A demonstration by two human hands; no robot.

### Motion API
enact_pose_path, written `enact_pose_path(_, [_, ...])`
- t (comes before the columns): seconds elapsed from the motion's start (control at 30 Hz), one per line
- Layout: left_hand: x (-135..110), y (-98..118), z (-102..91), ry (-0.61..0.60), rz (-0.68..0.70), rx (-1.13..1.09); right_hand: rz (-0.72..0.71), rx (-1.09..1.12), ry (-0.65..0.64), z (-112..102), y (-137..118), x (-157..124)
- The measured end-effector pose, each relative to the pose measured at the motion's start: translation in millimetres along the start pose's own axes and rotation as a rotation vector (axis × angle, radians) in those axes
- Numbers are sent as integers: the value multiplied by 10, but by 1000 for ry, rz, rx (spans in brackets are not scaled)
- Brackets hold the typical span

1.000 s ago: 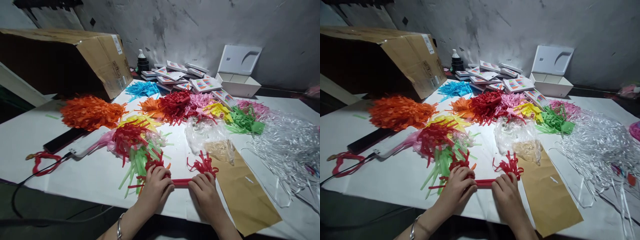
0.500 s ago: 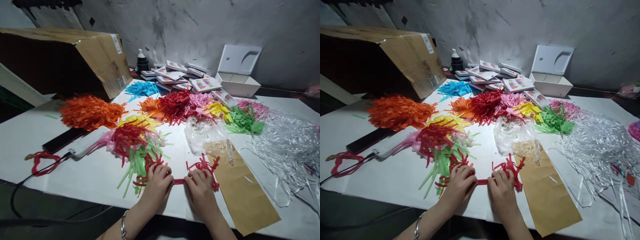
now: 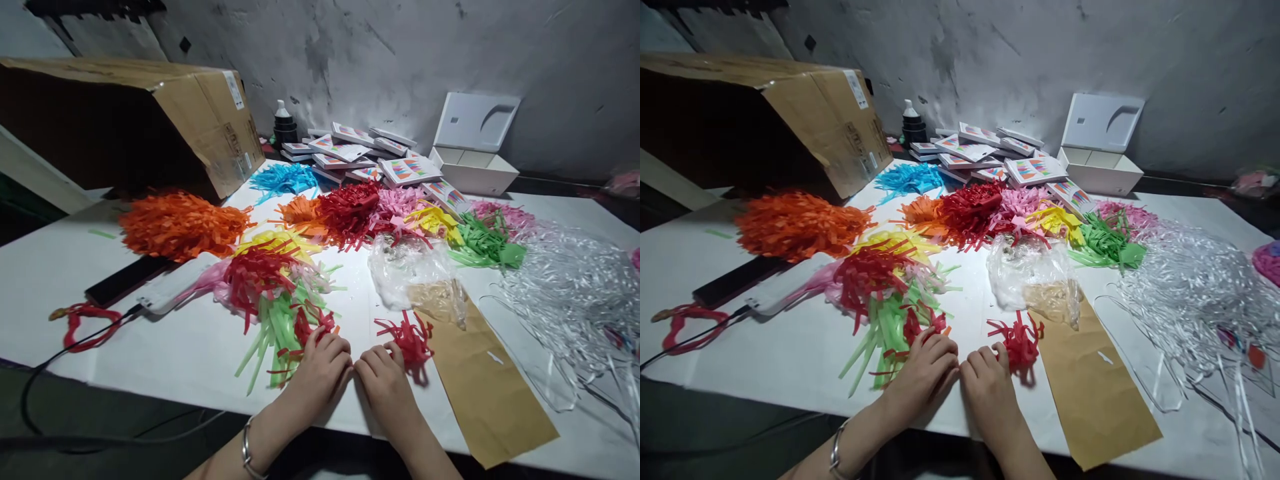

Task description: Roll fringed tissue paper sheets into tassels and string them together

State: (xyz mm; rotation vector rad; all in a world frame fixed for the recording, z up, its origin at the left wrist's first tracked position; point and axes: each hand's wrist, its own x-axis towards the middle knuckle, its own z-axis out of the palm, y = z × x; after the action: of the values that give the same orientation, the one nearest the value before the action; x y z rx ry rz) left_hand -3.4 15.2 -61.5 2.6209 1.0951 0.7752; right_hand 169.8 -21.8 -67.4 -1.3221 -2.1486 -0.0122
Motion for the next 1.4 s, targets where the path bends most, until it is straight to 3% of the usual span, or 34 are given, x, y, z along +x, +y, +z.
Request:
enact_pose_path(0.33, [-15, 21, -24, -24, -43, -15, 31, 45, 69, -381, 155, -365])
enact_pose_path(0.67, [195, 171, -116, -194, -144, 131, 329, -40, 148, -187, -28, -296])
enact_pose_path(0.77, [227, 177, -100, -192, -136, 192, 381, -107, 143, -156, -35, -297])
enact_pose_path(0.83, [221, 149, -89, -151, -61, 199, 394, -128, 150, -136, -39, -309])
enact_pose_path(0.97, [186, 85, -52, -132, 132, 188, 275, -69, 162, -133, -58, -317])
enact_pose_path(1.1, [195, 60, 44, -201, 162, 81, 191, 1, 108, -129, -65, -273])
enact_pose_path(1.2, [217, 79, 44, -205, 93, 20, 139, -63, 109, -107, -41, -215])
enact_pose_path(1.3, [201, 151, -117, -212, -5, -79, 17, -101, 123, -181, -23, -152])
enact_pose_path(1.4, [147, 239, -332, -331, -244, -506, -131, -69, 161, -405, -48, -78])
